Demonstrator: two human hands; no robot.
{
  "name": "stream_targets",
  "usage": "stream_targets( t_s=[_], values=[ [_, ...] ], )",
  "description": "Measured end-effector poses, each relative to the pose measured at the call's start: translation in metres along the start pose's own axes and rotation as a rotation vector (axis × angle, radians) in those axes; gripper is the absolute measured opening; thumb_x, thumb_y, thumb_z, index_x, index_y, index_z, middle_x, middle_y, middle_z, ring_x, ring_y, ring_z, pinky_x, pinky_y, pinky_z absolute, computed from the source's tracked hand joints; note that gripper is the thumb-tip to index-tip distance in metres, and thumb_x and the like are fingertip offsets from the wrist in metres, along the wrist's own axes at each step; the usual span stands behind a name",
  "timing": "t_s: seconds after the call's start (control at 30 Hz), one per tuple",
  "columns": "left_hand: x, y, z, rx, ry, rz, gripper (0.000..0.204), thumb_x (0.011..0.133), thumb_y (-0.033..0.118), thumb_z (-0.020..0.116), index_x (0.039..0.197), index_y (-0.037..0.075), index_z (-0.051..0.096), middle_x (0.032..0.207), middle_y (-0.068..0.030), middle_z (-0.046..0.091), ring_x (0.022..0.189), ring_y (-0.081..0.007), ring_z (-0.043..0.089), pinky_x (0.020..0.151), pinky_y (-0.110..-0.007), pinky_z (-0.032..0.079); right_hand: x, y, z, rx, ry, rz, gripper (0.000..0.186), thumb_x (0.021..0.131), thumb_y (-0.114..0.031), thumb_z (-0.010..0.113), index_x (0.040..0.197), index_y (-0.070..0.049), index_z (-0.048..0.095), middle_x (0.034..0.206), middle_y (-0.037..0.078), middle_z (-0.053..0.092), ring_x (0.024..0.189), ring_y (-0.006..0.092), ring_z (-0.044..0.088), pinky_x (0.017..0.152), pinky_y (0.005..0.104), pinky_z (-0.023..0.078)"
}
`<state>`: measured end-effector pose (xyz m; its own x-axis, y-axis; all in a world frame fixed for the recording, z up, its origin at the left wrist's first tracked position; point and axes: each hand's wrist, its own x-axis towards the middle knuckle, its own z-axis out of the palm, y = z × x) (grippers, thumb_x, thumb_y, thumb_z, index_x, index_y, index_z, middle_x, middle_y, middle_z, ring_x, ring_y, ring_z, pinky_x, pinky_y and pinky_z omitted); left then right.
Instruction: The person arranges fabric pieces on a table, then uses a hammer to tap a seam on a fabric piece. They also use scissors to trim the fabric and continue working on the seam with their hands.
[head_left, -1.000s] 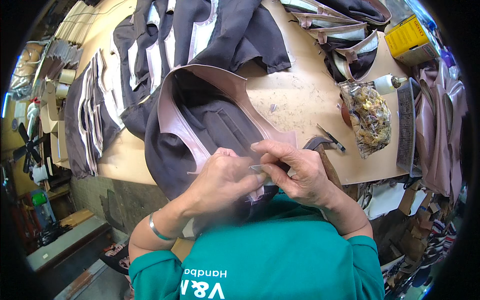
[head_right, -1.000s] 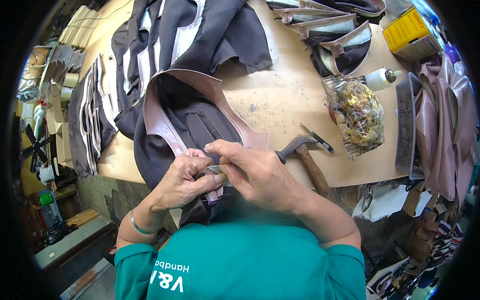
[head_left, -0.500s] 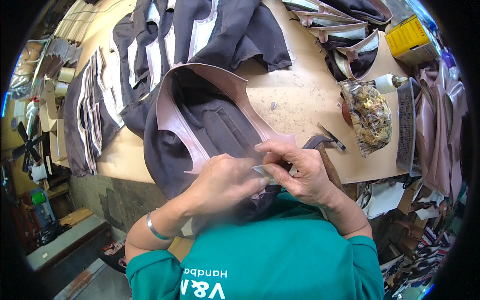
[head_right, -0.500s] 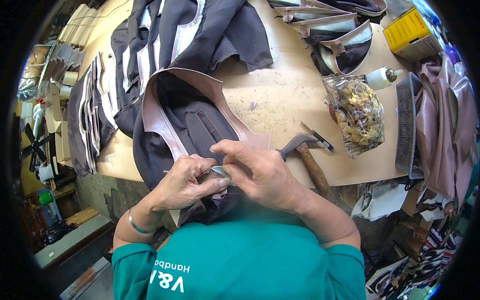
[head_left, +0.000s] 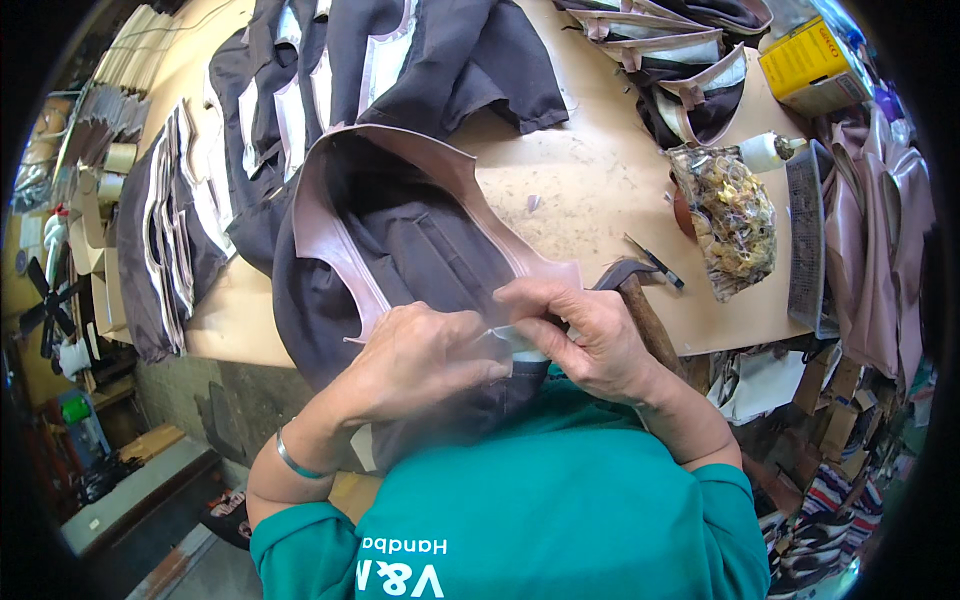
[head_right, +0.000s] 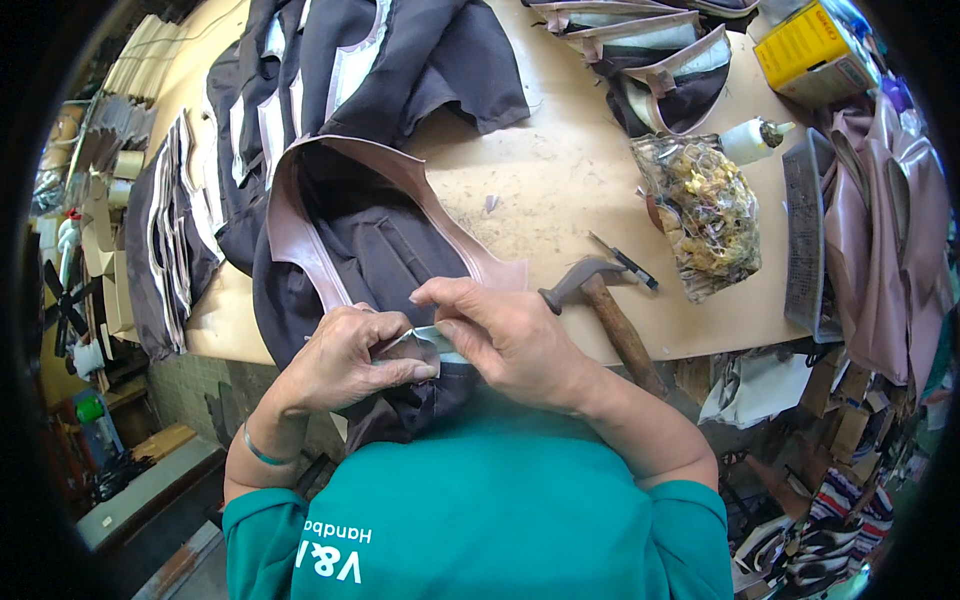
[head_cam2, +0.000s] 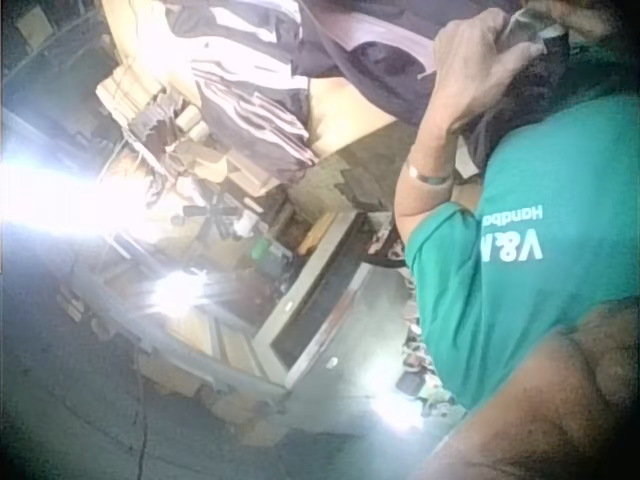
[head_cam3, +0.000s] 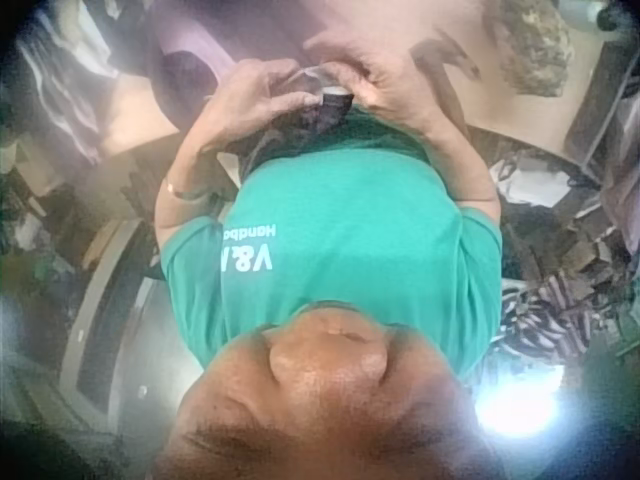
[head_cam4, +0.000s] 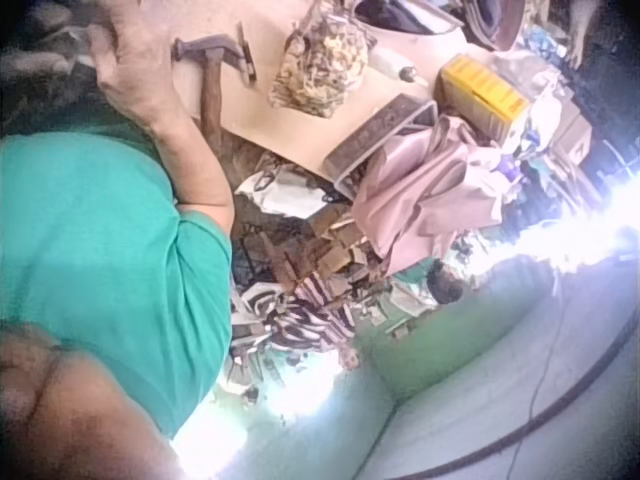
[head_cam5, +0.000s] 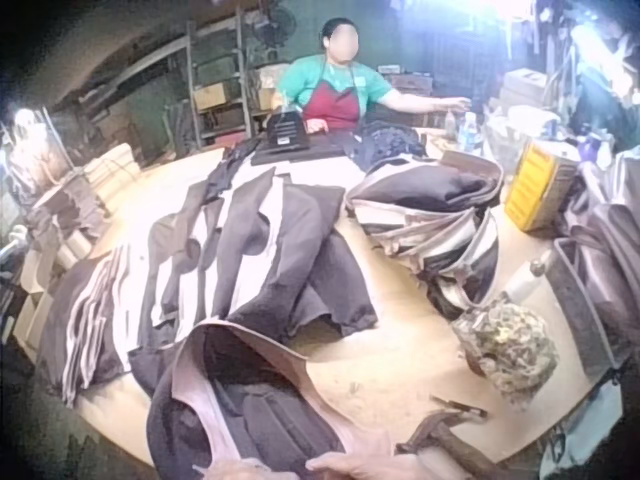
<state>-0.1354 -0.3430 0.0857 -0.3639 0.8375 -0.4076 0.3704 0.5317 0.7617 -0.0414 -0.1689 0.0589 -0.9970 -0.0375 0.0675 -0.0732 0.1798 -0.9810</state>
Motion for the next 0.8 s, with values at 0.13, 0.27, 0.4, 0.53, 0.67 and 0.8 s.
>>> stream_targets(
  t_s=[0.13, 0.27, 0.4, 0.53, 0.67, 0.8],
  values=[
    [-0.004, 0.001, 0.001, -0.162, 0.119, 0.003, 0.027, 0.073, 0.025, 0.067, 0.077, 0.001, 0.055, 0.065, -0.0156, 0.058, 0.06, -0.0298, 0.059, 0.053, -0.035, 0.043, 0.0, -0.001, -0.006, 0.018, -0.034, 0.088, 0.028, 0.076, 0.0, 0.057, 0.104, -0.001, 0.053, 0.087, 0.013, 0.061, 0.075, 0.0212, 0.062, 0.067, 0.0288, 0.049],
    [-0.006, 0.007, -0.002, -0.393, 0.159, -0.043, 0.022, 0.073, 0.016, 0.067, 0.08, 0.0, 0.056, 0.068, -0.0124, 0.062, 0.065, -0.0181, 0.064, 0.058, -0.027, 0.048, 0.004, -0.006, -0.008, -0.001, -0.112, 0.033, 0.027, 0.074, -0.001, 0.06, 0.1, 0.0, 0.055, 0.085, 0.014, 0.061, 0.074, 0.0212, 0.062, 0.067, 0.0292, 0.049],
    [-0.004, -0.002, 0.005, -0.359, 0.241, 0.024, 0.019, 0.075, 0.014, 0.066, 0.08, -0.001, 0.056, 0.066, -0.0102, 0.062, 0.064, -0.0128, 0.062, 0.057, -0.024, 0.048, 0.006, -0.002, -0.007, -0.032, -0.145, 0.039, 0.021, 0.073, 0.0, 0.06, 0.093, 0.001, 0.056, 0.082, 0.013, 0.06, 0.073, 0.0219, 0.061, 0.065, 0.0286, 0.048],
    [-0.001, -0.007, 0.012, -0.359, 0.268, 0.033, 0.019, 0.075, 0.013, 0.066, 0.08, -0.002, 0.056, 0.064, -0.0098, 0.062, 0.06, -0.012, 0.061, 0.054, -0.024, 0.047, 0.005, -0.002, -0.003, -0.016, -0.109, 0.021, 0.018, 0.073, 0.001, 0.06, 0.09, 0.001, 0.055, 0.08, 0.013, 0.059, 0.071, 0.0226, 0.061, 0.064, 0.0292, 0.048],
    [0.001, -0.002, 0.011, -0.393, 0.23, 0.007, 0.01, 0.078, 0.007, 0.063, 0.079, -0.001, 0.057, 0.069, -0.004, 0.06, 0.062, -0.0063, 0.057, 0.054, -0.018, 0.046, 0.004, -0.004, -0.003, 0.011, -0.097, 0.026, 0.019, 0.074, 0.001, 0.059, 0.092, 0.001, 0.052, 0.078, 0.013, 0.058, 0.07, 0.0226, 0.06, 0.063, 0.03, 0.047],
    [0.004, -0.004, 0.008, -0.492, 0.148, -0.102, 0.019, 0.077, 0.016, 0.062, 0.075, -0.002, 0.057, 0.063, -0.01, 0.061, 0.056, -0.0115, 0.058, 0.052, -0.024, 0.044, 0.003, -0.006, -0.002, 0.034, -0.042, 0.037, 0.021, 0.075, 0.001, 0.058, 0.094, 0.0, 0.05, 0.077, 0.012, 0.057, 0.071, 0.0215, 0.059, 0.063, 0.03, 0.047]
  ],
)
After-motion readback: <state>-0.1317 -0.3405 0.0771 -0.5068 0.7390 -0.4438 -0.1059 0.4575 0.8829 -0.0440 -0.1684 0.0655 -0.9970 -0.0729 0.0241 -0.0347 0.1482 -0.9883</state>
